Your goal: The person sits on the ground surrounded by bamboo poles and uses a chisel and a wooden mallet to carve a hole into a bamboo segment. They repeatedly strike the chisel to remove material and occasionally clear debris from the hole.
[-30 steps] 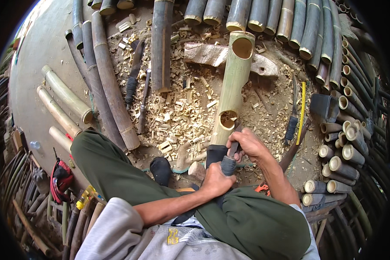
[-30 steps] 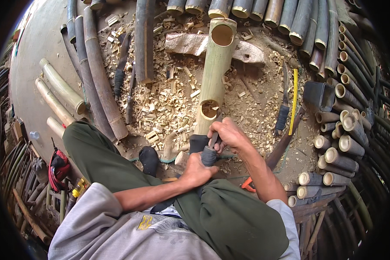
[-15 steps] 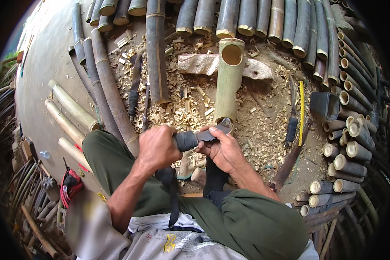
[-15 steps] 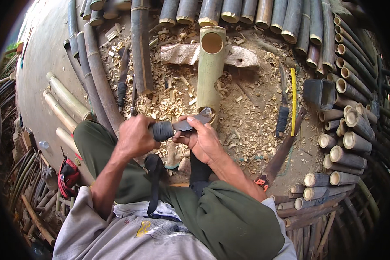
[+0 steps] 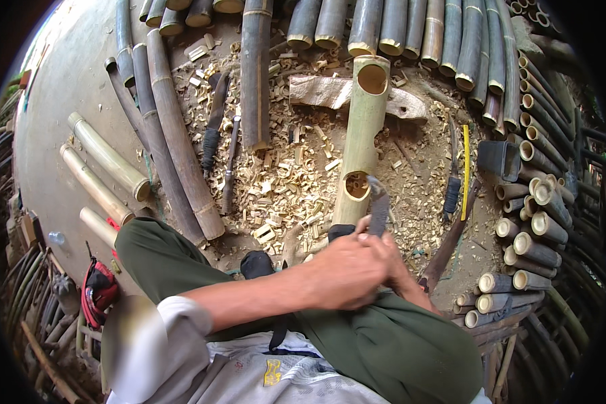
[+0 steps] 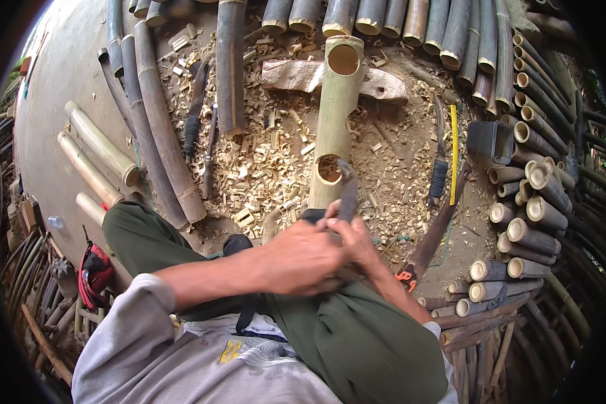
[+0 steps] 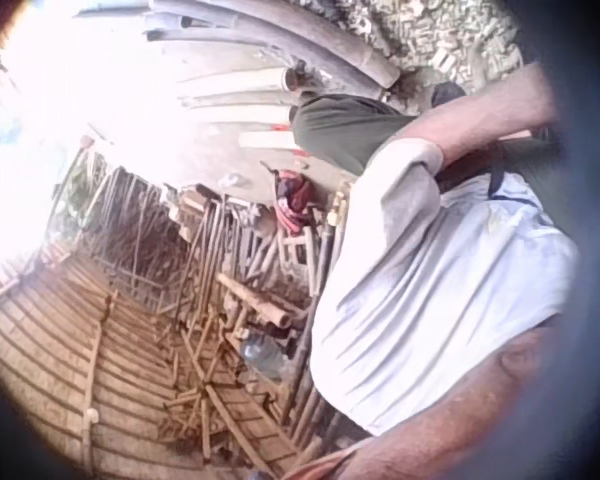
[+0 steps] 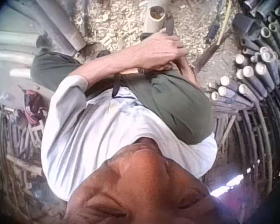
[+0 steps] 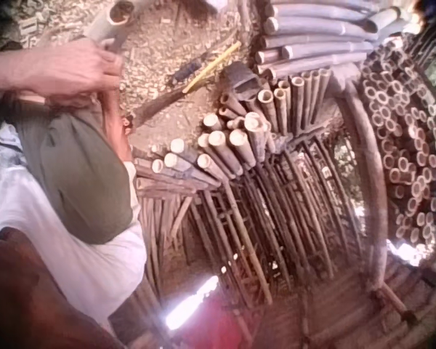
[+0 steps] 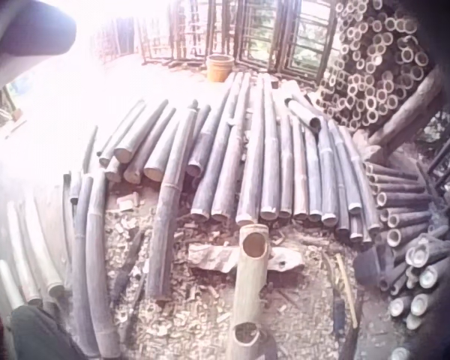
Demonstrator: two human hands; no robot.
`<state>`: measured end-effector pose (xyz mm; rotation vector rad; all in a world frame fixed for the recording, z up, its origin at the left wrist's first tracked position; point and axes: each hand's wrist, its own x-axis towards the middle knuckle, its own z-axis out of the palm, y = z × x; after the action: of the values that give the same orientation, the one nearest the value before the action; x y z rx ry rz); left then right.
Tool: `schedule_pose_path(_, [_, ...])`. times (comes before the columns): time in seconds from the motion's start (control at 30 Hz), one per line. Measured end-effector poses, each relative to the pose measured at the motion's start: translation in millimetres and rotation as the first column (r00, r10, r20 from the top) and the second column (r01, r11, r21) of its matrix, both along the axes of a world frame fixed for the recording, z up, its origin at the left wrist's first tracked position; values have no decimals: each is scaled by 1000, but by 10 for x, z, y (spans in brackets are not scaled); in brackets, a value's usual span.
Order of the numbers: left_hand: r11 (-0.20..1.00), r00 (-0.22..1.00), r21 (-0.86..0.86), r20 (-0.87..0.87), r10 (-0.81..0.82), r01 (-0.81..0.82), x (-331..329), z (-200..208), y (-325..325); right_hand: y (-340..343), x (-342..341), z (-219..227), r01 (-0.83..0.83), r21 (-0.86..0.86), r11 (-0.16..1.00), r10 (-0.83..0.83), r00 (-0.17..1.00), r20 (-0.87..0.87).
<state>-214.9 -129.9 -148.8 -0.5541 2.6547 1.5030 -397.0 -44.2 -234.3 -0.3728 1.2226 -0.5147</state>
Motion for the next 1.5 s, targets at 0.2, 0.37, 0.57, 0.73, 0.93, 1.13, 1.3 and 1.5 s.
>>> schedule_pose_path(0.2, [984,991,-128,-68,115,-123,-1008,-839,-211,-282,-824,-181,-776,38,630,454,329,-828])
schedule_pose_path(0.37, [822,787,31,-269,555,-569,-1070,-1003,-216,-1205,-837,173,-956,251,153,377,-178,-909])
schedule_pose_path(0.57, [250,95,309,-441,893,-918,-888,-946,-328,-2052,-111,101,-904,201,-378,44,-234,-971])
schedule_pose_path(0.73, [508,437,166,-334,835,-845,-920,-959,-331,-1613,-460,228,-993,-7,122,151,25,-988])
schedule_pose_path(0.93, [948,963,209,-72,259,-240,-1069,-846,-472,-598,-867,-300,-692,-213,689,122,401,-908])
schedule_pose_path(1.13, [587,515,388,-282,809,-710,-788,-847,-528,-1741,-451,375,-992,96,80,246,-74,-966])
schedule_pose_path(1.3, [236,34,470,-398,917,-850,-659,-877,-432,-2087,64,332,-955,126,-267,75,-151,-986])
schedule_pose_path(1.5, [360,243,328,-345,906,-873,-983,-890,-222,-1901,-447,316,-945,50,-325,187,-116,-975])
